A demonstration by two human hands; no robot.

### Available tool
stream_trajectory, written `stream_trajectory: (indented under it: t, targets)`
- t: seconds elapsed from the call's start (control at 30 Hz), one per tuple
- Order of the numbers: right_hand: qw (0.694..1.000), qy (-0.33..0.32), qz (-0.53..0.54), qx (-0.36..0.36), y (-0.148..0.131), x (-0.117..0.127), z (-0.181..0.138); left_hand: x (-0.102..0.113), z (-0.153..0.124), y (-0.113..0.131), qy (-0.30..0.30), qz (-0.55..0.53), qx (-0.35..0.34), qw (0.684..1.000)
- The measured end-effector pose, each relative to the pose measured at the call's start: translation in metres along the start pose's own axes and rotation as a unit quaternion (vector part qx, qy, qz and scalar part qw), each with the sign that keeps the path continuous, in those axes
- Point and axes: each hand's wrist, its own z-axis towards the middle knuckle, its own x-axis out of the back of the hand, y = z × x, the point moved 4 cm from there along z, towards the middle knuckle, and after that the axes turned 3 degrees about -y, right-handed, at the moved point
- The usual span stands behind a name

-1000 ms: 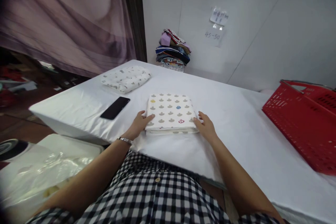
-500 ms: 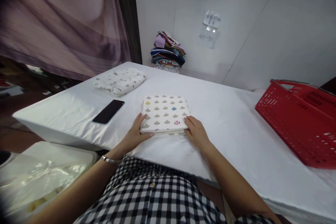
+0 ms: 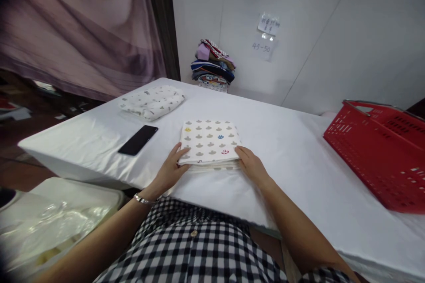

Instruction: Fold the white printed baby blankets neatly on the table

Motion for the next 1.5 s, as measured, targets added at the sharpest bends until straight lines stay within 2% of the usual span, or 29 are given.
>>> stream_trajectory:
  t: [0.2,0.4,0.67,0.9,1.1,1.37,1.43,1.5]
  targets:
    - [0.997,0.018,-0.028,0.065,-0.020,-0.002,0.004,-0.001,0.003,-0.001,0.026,-0.022,0.010,0.999]
    - [0.997,0.025,-0.063,0.033,-0.030,-0.009,0.016,0.001,0.007,0.001,0.033,-0.003,0.038,0.999]
    - [0.996,0.033,-0.066,-0.057,-0.002,-0.009,0.003,-0.004,0.006,-0.002,0.030,-0.006,0.034,0.999]
    - [0.995,0.029,-0.053,-0.078,0.001,-0.009,-0.006,-0.007,-0.004,-0.005,0.003,0.057,-0.007,0.998]
    - [0.992,0.012,-0.061,-0.109,0.007,-0.012,-0.011,-0.008,-0.010,0.001,-0.015,0.118,-0.001,0.993]
    - [0.993,-0.008,-0.068,-0.098,0.018,-0.022,-0.015,0.003,-0.018,0.007,-0.046,0.089,0.025,0.995]
    - [0.993,-0.007,-0.067,-0.095,0.021,-0.024,-0.015,0.011,-0.016,0.012,-0.029,0.104,0.033,0.994]
    - [0.994,-0.007,-0.064,-0.091,0.023,-0.027,-0.015,0.016,-0.009,0.019,0.013,0.132,0.023,0.991]
